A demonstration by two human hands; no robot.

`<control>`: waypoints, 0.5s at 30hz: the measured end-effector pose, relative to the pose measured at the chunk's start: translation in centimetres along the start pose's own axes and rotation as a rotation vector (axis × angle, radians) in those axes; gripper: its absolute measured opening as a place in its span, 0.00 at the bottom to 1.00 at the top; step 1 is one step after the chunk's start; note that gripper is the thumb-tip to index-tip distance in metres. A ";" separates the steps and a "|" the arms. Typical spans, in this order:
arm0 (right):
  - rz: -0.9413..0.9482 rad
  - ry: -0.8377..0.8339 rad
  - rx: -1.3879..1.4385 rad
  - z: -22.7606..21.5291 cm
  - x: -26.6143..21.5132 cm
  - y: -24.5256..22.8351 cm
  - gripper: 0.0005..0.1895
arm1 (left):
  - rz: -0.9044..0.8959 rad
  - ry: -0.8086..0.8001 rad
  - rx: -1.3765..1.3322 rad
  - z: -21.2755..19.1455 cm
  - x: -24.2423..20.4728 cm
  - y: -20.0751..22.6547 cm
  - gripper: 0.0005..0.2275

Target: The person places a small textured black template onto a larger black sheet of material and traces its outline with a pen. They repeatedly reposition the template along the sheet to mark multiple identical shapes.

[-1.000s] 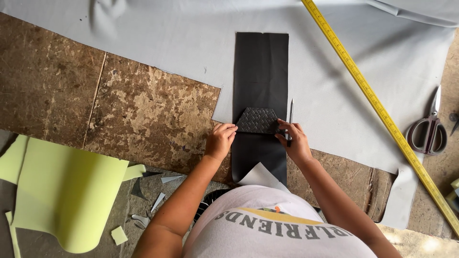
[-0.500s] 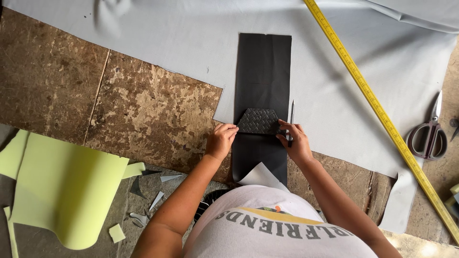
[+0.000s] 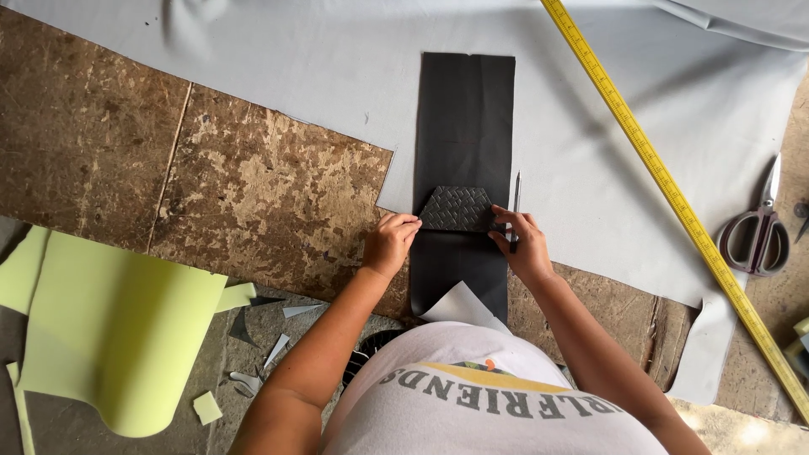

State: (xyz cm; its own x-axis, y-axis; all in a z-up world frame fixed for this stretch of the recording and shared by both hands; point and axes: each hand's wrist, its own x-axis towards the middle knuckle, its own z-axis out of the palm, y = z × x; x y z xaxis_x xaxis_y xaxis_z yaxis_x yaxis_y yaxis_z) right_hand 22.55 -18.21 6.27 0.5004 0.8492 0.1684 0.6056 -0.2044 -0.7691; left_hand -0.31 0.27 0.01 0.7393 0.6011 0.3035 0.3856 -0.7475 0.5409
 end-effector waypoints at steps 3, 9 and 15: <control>-0.028 -0.002 -0.021 0.1 0.1 0.3 0.15 | 0.009 0.000 0.013 -0.1 0.0 0.0 0.06; -0.022 0.012 -0.009 0.1 0.0 0.5 0.15 | 0.043 0.018 0.004 0.1 -0.1 -0.2 0.05; 0.000 0.019 -0.010 0.0 0.0 0.0 0.14 | 0.038 0.015 0.010 -0.4 0.0 0.3 0.05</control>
State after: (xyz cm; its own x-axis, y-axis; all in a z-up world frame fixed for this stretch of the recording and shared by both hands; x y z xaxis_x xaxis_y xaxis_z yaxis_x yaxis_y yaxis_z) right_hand 22.60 -18.19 6.28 0.5120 0.8399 0.1799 0.6115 -0.2093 -0.7630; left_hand -0.44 0.14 0.45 0.7454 0.5761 0.3353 0.3626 -0.7725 0.5212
